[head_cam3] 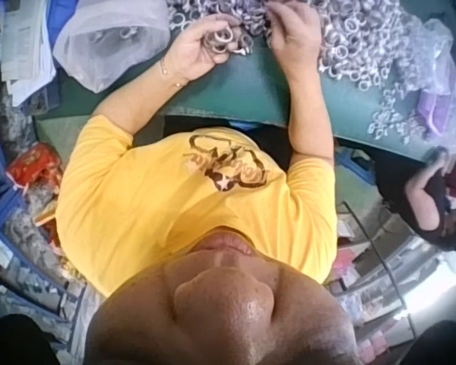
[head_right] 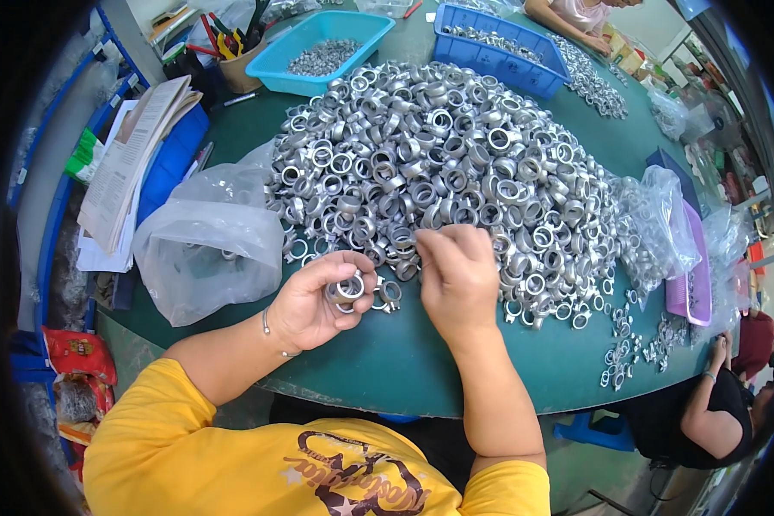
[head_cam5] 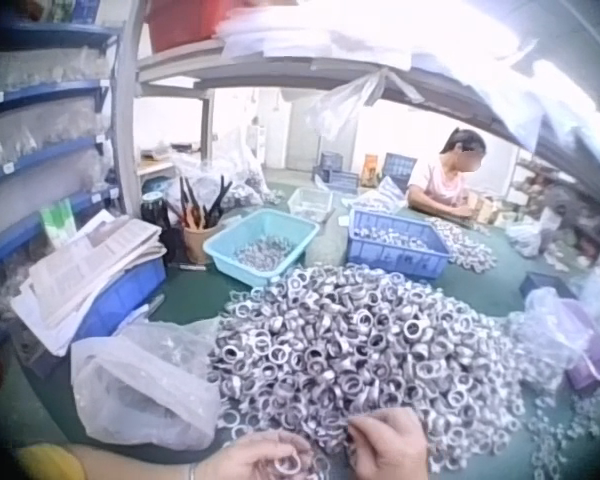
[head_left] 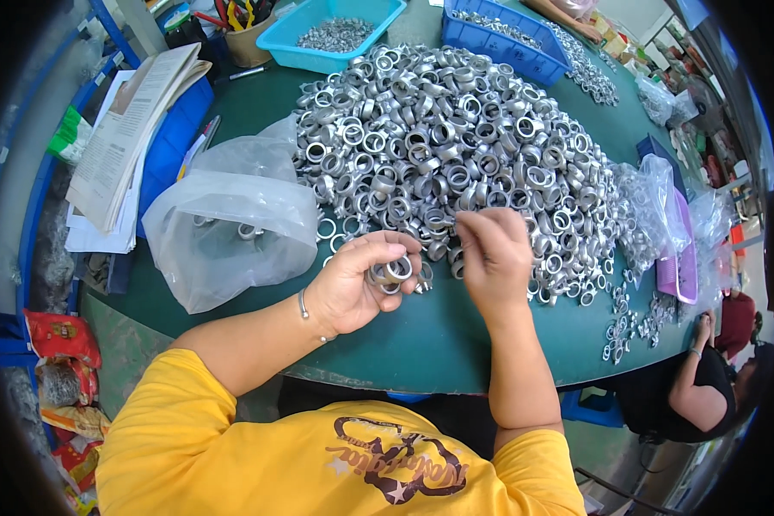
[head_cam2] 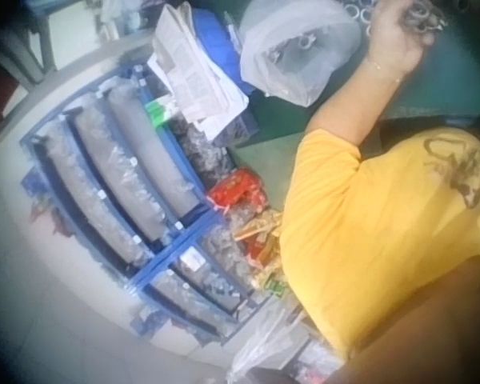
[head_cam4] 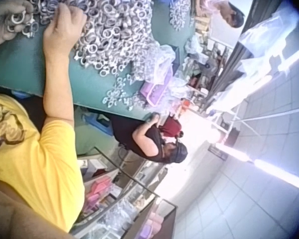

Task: The person takes small metal components from a large pile on a table and places them one at a time into a clear plastic bag.

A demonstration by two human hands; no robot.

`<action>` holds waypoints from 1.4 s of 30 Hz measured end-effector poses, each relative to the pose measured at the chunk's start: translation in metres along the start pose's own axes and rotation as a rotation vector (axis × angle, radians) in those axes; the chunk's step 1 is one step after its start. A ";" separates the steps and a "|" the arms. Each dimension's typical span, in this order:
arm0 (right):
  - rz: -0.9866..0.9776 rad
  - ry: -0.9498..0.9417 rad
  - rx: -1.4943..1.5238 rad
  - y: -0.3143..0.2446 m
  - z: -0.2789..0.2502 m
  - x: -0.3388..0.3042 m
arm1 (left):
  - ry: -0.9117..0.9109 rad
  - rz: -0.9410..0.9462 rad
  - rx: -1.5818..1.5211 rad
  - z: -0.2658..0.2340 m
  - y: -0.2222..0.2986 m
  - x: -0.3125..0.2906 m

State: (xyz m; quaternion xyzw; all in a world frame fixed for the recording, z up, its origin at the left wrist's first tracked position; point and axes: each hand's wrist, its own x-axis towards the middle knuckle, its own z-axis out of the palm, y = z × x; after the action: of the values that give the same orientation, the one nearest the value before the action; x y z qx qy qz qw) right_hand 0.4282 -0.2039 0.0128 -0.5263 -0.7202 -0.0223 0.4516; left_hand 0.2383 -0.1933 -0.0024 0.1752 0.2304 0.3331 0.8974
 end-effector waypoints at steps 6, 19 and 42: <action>0.010 -0.149 -0.228 -0.013 0.013 -0.001 | 0.025 0.151 -0.254 0.008 0.008 -0.048; 0.826 -0.178 1.477 -0.020 0.002 -0.027 | 0.381 0.458 -0.256 -0.001 0.083 -0.090; 0.198 0.060 0.604 -0.054 -0.034 -0.072 | 0.009 0.699 1.141 0.038 -0.038 -0.038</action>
State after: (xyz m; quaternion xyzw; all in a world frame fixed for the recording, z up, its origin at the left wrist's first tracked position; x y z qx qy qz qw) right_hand 0.4097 -0.2978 0.0085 -0.4351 -0.6257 0.2210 0.6085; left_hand 0.2525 -0.2529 0.0233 0.6853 0.3038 0.4309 0.5023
